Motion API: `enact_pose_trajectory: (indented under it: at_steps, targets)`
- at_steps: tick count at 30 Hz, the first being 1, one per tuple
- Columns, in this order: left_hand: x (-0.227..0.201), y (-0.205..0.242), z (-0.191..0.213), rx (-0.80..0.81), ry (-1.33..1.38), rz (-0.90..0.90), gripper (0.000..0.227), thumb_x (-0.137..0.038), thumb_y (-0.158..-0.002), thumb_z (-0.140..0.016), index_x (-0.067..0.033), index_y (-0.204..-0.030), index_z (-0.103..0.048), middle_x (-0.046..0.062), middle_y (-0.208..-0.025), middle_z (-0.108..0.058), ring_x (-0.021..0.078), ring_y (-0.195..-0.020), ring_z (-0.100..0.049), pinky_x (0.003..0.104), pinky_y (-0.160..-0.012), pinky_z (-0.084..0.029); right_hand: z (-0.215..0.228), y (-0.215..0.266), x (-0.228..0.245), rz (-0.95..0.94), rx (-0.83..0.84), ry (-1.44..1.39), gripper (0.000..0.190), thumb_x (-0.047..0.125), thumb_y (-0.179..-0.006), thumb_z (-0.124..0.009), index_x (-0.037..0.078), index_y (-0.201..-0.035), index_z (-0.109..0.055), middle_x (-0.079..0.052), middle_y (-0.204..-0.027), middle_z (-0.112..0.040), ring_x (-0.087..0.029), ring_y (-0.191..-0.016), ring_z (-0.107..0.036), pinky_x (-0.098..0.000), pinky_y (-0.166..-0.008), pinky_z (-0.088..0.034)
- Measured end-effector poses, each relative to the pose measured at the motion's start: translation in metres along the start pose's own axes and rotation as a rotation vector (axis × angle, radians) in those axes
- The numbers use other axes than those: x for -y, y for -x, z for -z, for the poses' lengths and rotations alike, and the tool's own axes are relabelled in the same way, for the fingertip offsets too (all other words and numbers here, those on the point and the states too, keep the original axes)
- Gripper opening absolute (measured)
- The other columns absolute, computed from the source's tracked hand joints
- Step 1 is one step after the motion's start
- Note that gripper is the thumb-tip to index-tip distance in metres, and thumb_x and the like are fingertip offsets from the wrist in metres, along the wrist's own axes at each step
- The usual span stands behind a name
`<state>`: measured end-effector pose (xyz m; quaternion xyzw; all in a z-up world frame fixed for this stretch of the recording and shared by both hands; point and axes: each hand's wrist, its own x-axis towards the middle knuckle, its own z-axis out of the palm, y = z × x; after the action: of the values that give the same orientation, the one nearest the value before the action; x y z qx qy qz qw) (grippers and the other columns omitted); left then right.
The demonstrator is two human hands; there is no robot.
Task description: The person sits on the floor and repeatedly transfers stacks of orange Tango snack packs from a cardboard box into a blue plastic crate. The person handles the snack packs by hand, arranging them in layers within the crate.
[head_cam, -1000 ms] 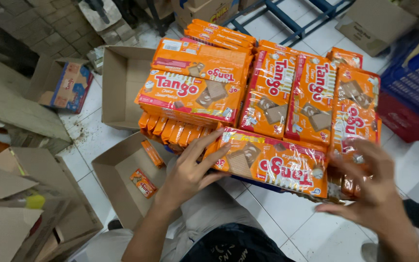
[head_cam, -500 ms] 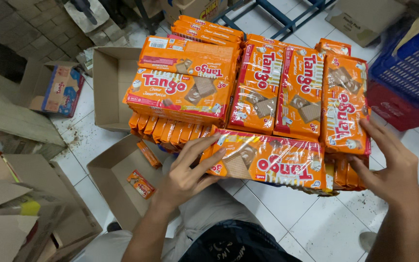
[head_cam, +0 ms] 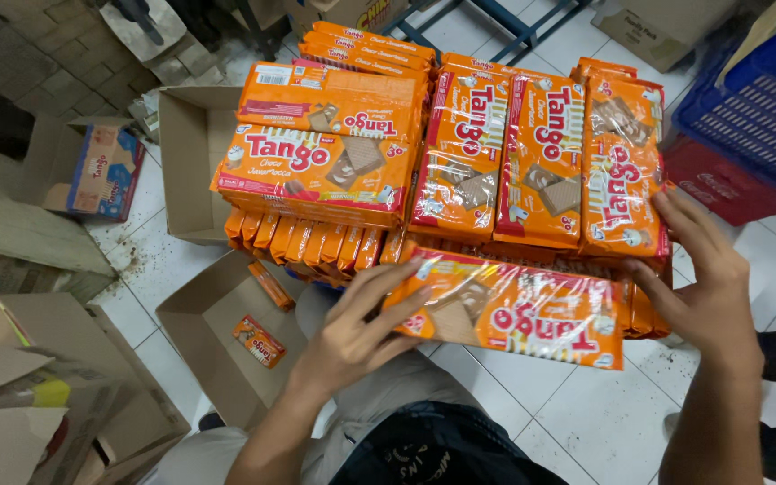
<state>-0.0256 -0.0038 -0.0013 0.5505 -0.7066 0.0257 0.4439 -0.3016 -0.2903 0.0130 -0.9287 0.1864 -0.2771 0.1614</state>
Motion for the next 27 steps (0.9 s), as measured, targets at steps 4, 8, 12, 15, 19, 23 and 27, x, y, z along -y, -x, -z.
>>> enact_pose_trajectory:
  at_steps: [4, 8, 12, 15, 19, 23, 27]
  targets:
    - [0.005, -0.01, -0.021, -0.014, 0.032, 0.037, 0.052, -0.019, -0.096, -0.075, -0.0039, -0.139, -0.049, 0.025, -0.148, -0.045, 0.0433, -0.128, -0.057, 0.051, -0.11, -0.05, 0.001, 0.01, -0.005, -0.153, 0.041, -0.228, 0.063, 0.022, -0.094, -0.051, -0.011, -0.147, -0.039, -0.029, -0.158, -0.039, -0.036, -0.132, -0.049, -0.0458, -0.106, -0.044]
    - [0.009, -0.016, -0.034, -0.057, -0.043, 0.002, 0.051, -0.021, -0.098, -0.072, -0.0015, -0.139, -0.049, 0.026, -0.145, -0.047, 0.0408, -0.128, -0.057, 0.05, -0.111, -0.051, 0.004, 0.015, 0.004, -0.243, 0.046, -0.527, 0.091, 0.059, -0.092, -0.031, -0.009, -0.152, -0.027, -0.025, -0.159, -0.032, -0.037, -0.14, -0.04, -0.0484, -0.116, -0.033]
    - [0.008, -0.017, -0.037, -0.034, -0.143, 0.019, 0.057, -0.024, -0.097, -0.075, -0.0025, -0.142, -0.047, 0.026, -0.147, -0.047, 0.0378, -0.131, -0.057, 0.048, -0.113, -0.05, 0.007, 0.018, 0.01, -0.138, 0.119, -0.451, 0.105, 0.071, -0.08, -0.035, -0.007, -0.15, -0.028, -0.026, -0.162, -0.026, -0.036, -0.155, -0.021, -0.0477, -0.126, -0.019]
    - [0.009, -0.017, -0.04, -0.023, -0.169, 0.044, 0.059, -0.022, -0.097, -0.075, -0.0029, -0.143, -0.045, 0.026, -0.149, -0.045, 0.038, -0.135, -0.054, 0.049, -0.115, -0.049, 0.009, 0.015, 0.02, -0.077, 0.134, -0.344, 0.109, 0.069, -0.07, -0.043, -0.004, -0.15, -0.029, -0.029, -0.164, -0.022, -0.04, -0.156, -0.019, -0.0532, -0.124, -0.018]
    - [0.008, -0.016, -0.042, -0.026, -0.188, 0.09, 0.063, -0.02, -0.097, -0.078, -0.006, -0.148, -0.042, 0.021, -0.154, -0.041, 0.0358, -0.136, -0.055, 0.047, -0.116, -0.05, 0.005, 0.016, 0.023, -0.079, 0.156, -0.323, 0.122, 0.063, -0.05, -0.058, 0.004, -0.152, -0.026, -0.029, -0.168, -0.008, -0.041, -0.159, -0.005, -0.0571, -0.125, -0.012]
    - [0.008, -0.013, -0.05, -0.035, -0.245, 0.115, 0.074, -0.02, -0.095, -0.084, -0.0066, -0.151, -0.038, 0.021, -0.158, -0.037, 0.0355, -0.139, -0.055, 0.046, -0.117, -0.05, 0.003, 0.016, 0.035, -0.136, 0.149, -0.32, 0.119, 0.043, -0.047, -0.066, 0.005, -0.152, -0.025, -0.024, -0.171, -0.004, -0.038, -0.16, -0.008, -0.055, -0.121, -0.021]
    - [0.0, -0.008, -0.056, -0.112, -0.221, 0.162, 0.077, -0.028, -0.102, -0.076, -0.0042, -0.156, -0.027, 0.026, -0.16, -0.03, 0.0414, -0.147, -0.044, 0.052, -0.127, -0.043, 0.002, -0.002, 0.068, -0.162, 0.098, -0.319, 0.113, 0.02, -0.051, -0.068, 0.003, -0.153, -0.023, -0.019, -0.174, -0.003, -0.03, -0.163, -0.004, -0.0559, -0.126, -0.02]
